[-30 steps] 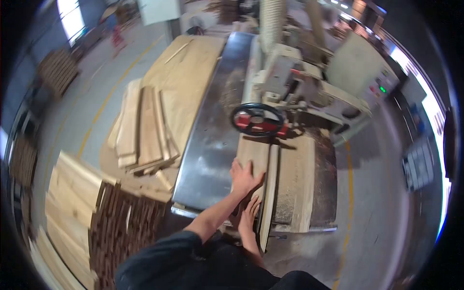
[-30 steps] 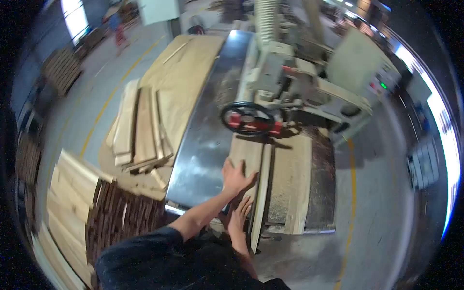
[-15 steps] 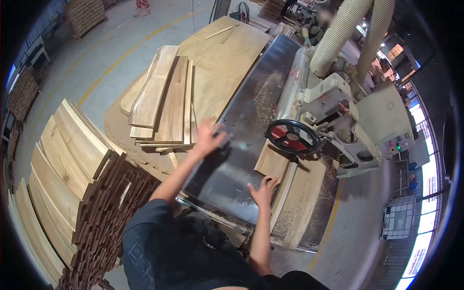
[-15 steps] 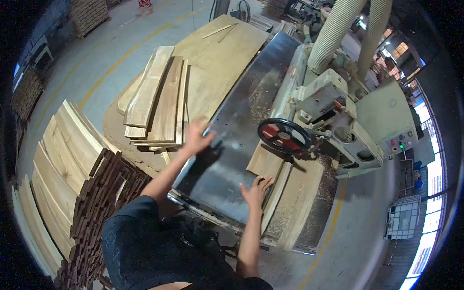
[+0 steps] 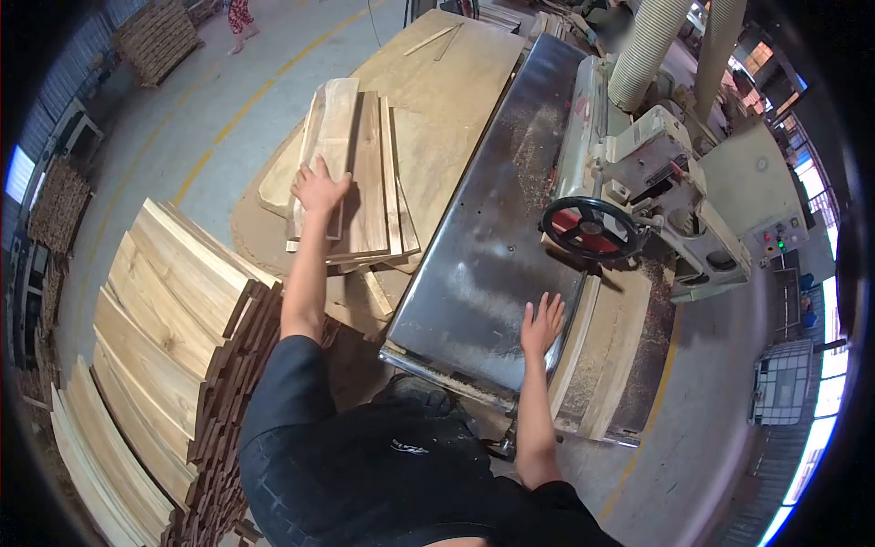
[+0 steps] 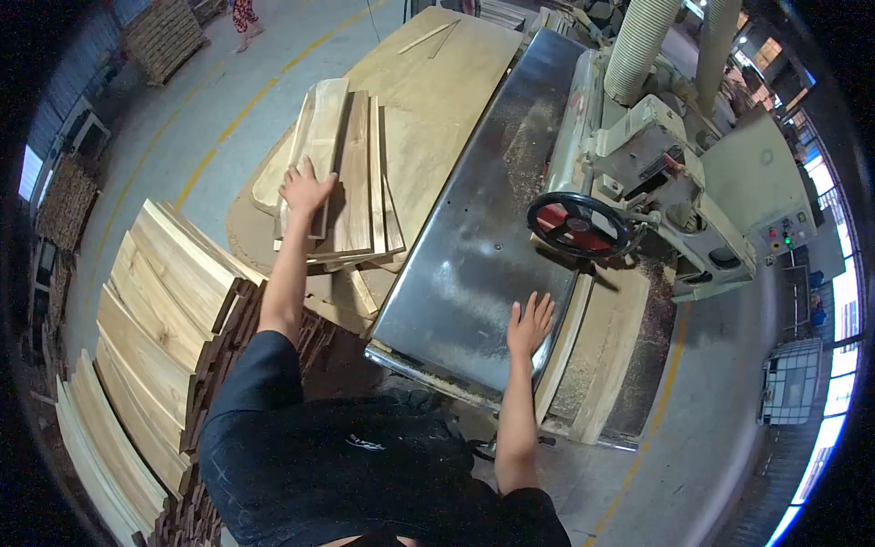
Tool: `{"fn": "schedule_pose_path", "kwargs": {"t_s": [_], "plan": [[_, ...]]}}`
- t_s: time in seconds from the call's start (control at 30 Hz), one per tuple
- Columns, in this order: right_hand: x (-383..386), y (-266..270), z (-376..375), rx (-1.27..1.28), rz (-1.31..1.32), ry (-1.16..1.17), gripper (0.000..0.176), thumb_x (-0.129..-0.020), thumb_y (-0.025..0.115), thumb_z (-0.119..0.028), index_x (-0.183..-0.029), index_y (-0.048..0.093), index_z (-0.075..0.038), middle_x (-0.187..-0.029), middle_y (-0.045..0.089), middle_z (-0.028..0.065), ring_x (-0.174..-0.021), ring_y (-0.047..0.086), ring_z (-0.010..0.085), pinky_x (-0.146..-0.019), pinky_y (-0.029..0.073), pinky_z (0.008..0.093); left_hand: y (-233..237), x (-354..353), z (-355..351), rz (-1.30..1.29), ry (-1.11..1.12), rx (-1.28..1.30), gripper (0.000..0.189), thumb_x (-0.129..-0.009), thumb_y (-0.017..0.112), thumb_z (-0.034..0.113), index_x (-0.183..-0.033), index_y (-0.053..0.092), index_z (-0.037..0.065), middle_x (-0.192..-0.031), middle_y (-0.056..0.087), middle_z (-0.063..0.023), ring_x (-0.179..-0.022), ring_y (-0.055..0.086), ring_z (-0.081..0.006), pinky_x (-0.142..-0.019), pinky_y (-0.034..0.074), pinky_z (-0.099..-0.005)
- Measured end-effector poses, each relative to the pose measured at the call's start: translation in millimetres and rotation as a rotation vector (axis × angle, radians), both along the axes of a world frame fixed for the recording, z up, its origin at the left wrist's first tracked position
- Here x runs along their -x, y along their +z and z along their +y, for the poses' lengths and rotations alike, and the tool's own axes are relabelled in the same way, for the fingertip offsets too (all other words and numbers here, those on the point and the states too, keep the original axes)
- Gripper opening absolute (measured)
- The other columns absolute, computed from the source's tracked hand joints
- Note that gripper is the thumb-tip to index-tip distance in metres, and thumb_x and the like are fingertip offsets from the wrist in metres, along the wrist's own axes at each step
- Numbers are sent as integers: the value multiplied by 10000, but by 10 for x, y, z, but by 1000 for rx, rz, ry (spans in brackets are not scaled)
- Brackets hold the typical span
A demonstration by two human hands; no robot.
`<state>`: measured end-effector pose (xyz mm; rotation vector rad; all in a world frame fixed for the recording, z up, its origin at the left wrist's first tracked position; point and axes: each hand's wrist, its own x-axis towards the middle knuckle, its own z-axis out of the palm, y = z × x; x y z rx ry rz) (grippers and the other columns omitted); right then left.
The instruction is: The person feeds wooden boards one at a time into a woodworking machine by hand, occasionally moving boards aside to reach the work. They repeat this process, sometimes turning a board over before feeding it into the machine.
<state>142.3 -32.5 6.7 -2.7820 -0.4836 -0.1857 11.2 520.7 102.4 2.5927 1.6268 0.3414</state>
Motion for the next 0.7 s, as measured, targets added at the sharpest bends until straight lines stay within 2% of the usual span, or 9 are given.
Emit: {"fn": "schedule_pose_path", "kwargs": {"t_s": [0.13,0.2,0.3,0.37,0.43,0.5,0.57,0.67,0.7], "plan": [[671,-7,-141,-54,6,-2,563,-1068,480,-438,-1501,523,-80,-1652,323,164,-1548,231,355,-1237,197,521,33,139,-776,-55,5,-14,968,-808,633,650,-1586,364,141,-1571,339,-309,-1447,351,-457,-1123,279,-676],[945,6,-266,-67,36,0,555,-1069,480,-433,-1494,532,-80,-1652,327,158,-1549,231,351,-1238,195,520,-92,292,-1278,-94,-66,-179,938,-796,680,599,-1555,418,113,-1560,341,-347,-1424,371,-495,-1093,302,-701],[1199,-106,-384,-74,53,20,514,-1067,495,-390,-1479,555,-89,-1645,346,152,-1545,253,344,-1234,199,525,-126,654,-1976,-172,-182,-222,905,-800,671,699,-1488,521,131,-1514,410,-330,-1374,407,-510,-1055,326,-706],[1295,-171,-473,-111,-10,59,495,-1053,527,-362,-1461,571,-86,-1638,359,155,-1533,279,352,-1221,219,527,-166,944,-2331,-163,-106,-210,904,-823,640,747,-1477,520,135,-1431,473,-327,-1298,473,-510,-1025,374,-668],[1360,-169,-491,-126,-30,44,477,-1043,548,-339,-1441,587,-80,-1626,378,157,-1518,305,362,-1210,236,529,-13,1218,-2722,-139,9,-89,919,-824,644,755,-1497,500,147,-1407,465,-365,-1275,488,-522,-991,412,-653],[1316,-184,-535,-136,-57,98,467,-1042,550,-337,-1430,594,-82,-1615,394,157,-1508,319,366,-1205,246,526,69,1434,-2906,-102,27,248,974,-786,661,786,-1511,488,158,-1387,454,-397,-1250,514,-531,-945,466,-619],[1329,-168,-537,-141,-69,96,466,-1034,564,-331,-1427,597,-83,-1609,403,155,-1502,328,367,-1202,254,519,32,1607,-3032,-66,-41,252,1002,-752,746,732,-1496,509,104,-1305,567,-377,-1162,610,-502,-907,526,-545],[1317,-185,-556,-175,-81,106,464,-1027,585,-323,-1431,596,-95,-1620,383,155,-1509,311,368,-1206,250,519,-360,1711,-3198,-504,-306,497,886,-774,912,307,-1406,494,-152,-1124,734,-265,-996,712,-198,-862,563,-325],[1323,-190,-558,-197,-76,116,467,-1025,590,-324,-1435,594,-98,-1624,377,156,-1512,304,370,-1209,246,519,-361,1706,-3362,-578,-323,588,848,-794,894,311,-1415,511,-121,-1116,740,-253,-982,686,-154,-849,556,-311]]}}
